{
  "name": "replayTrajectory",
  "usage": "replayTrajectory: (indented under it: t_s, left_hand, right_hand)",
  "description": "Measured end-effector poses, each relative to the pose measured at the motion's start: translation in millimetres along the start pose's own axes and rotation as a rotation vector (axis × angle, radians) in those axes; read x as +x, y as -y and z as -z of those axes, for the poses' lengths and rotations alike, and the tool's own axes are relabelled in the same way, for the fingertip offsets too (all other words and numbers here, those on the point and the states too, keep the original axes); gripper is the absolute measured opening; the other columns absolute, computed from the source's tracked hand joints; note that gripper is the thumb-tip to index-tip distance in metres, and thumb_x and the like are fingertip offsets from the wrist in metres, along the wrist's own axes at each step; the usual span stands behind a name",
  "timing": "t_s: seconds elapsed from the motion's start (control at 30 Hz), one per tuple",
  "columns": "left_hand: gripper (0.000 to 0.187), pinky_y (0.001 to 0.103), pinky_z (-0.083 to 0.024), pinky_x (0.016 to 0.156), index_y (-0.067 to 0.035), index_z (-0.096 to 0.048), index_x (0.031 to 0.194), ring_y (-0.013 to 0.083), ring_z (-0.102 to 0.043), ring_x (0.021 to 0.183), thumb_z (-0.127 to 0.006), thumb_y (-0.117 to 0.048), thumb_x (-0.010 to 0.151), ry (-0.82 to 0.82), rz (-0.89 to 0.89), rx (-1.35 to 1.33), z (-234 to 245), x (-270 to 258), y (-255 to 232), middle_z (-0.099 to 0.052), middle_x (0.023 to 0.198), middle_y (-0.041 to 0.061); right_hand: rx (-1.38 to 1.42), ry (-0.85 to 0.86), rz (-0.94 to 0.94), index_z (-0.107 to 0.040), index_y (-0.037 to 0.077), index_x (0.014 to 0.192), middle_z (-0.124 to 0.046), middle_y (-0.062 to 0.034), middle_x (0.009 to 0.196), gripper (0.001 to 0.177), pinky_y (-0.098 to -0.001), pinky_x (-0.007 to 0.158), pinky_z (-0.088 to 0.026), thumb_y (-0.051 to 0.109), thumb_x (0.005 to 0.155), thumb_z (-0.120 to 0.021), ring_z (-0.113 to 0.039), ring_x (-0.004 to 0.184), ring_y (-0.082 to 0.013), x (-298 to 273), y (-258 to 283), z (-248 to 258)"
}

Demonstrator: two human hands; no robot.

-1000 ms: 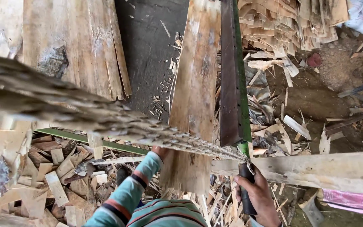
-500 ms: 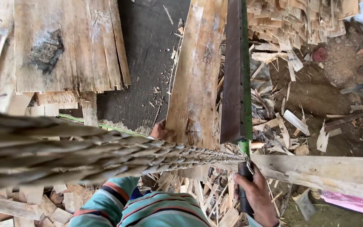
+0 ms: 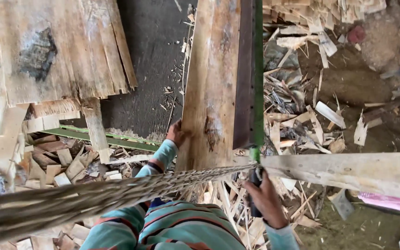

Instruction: Cutting thin wood veneer sheets to size using a large manual guillotine shear machine.

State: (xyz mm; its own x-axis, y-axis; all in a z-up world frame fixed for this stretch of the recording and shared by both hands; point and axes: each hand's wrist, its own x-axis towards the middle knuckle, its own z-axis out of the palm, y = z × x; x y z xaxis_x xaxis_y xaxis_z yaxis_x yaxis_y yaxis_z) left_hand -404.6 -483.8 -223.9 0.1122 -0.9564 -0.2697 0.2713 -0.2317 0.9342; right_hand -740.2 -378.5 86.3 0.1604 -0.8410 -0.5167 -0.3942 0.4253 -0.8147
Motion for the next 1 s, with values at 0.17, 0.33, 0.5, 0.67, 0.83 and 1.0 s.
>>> replayTrajectory:
  t_s: [0.17,0.33,0.5,0.67,0.83,1.0]
  left_hand:
    - [0.059,0.038,-0.061,0.084,0.002,-0.061,0.129,0.0256,-0.071,0.096,-0.071,0.014,0.072,-0.039,0.007,-0.155,-5,72,-41,-0.074,0.114,0.014]
    - [0.056,0.038,-0.062,0.086,0.003,-0.061,0.132,0.0247,-0.072,0.099,-0.071,0.012,0.078,-0.025,0.022,-0.110,7,110,-26,-0.074,0.117,0.013]
    - [0.058,0.040,-0.062,0.087,0.003,-0.059,0.134,0.0243,-0.070,0.102,-0.070,0.012,0.077,0.024,-0.074,-0.255,13,109,-2,-0.072,0.121,0.012]
    - [0.056,0.043,-0.062,0.088,0.001,-0.060,0.133,0.0279,-0.071,0.100,-0.072,0.005,0.078,-0.023,0.116,-0.386,14,123,10,-0.074,0.119,0.014]
    - [0.047,0.051,-0.059,0.092,0.000,-0.058,0.132,0.0300,-0.066,0.103,-0.066,-0.001,0.086,0.040,0.036,-0.393,31,132,40,-0.068,0.121,0.016]
    - [0.041,0.064,-0.056,0.092,-0.001,-0.061,0.130,0.0380,-0.068,0.100,-0.055,-0.025,0.098,0.090,0.179,-0.747,41,160,75,-0.070,0.116,0.019]
  right_hand:
    - [-0.230,-0.054,-0.064,-0.047,0.004,0.126,-0.060,-0.0063,0.075,0.051,-0.0368,0.041,-0.056,0.025,0.084,-0.065,-0.062,0.049,-0.0205,-25,77,26]
    - [-0.210,-0.136,-0.146,-0.046,0.004,0.128,-0.062,-0.0118,0.076,0.051,-0.0387,0.045,-0.050,0.021,0.085,-0.069,-0.057,0.052,-0.0203,23,-16,-2]
    - [-0.266,-0.087,0.204,-0.050,0.001,0.123,-0.065,-0.0091,0.076,0.046,-0.0352,0.051,-0.050,0.022,0.087,-0.070,-0.058,0.060,-0.0149,34,-60,-9]
    - [-0.079,-0.154,-0.251,-0.051,0.002,0.117,-0.058,-0.0143,0.073,0.041,-0.0355,0.041,-0.051,0.020,0.086,-0.071,-0.056,0.051,-0.0218,-13,60,6]
    - [-0.222,-0.258,0.040,-0.053,0.005,0.126,-0.065,-0.0083,0.082,0.049,-0.0314,0.047,-0.051,0.023,0.085,-0.072,-0.059,0.060,-0.0160,58,-87,-32]
    - [-0.163,-0.106,-0.060,-0.047,0.000,0.132,-0.069,-0.0247,0.089,0.055,-0.0569,0.064,-0.054,0.022,0.088,-0.074,-0.067,0.074,-0.0387,127,-239,-74]
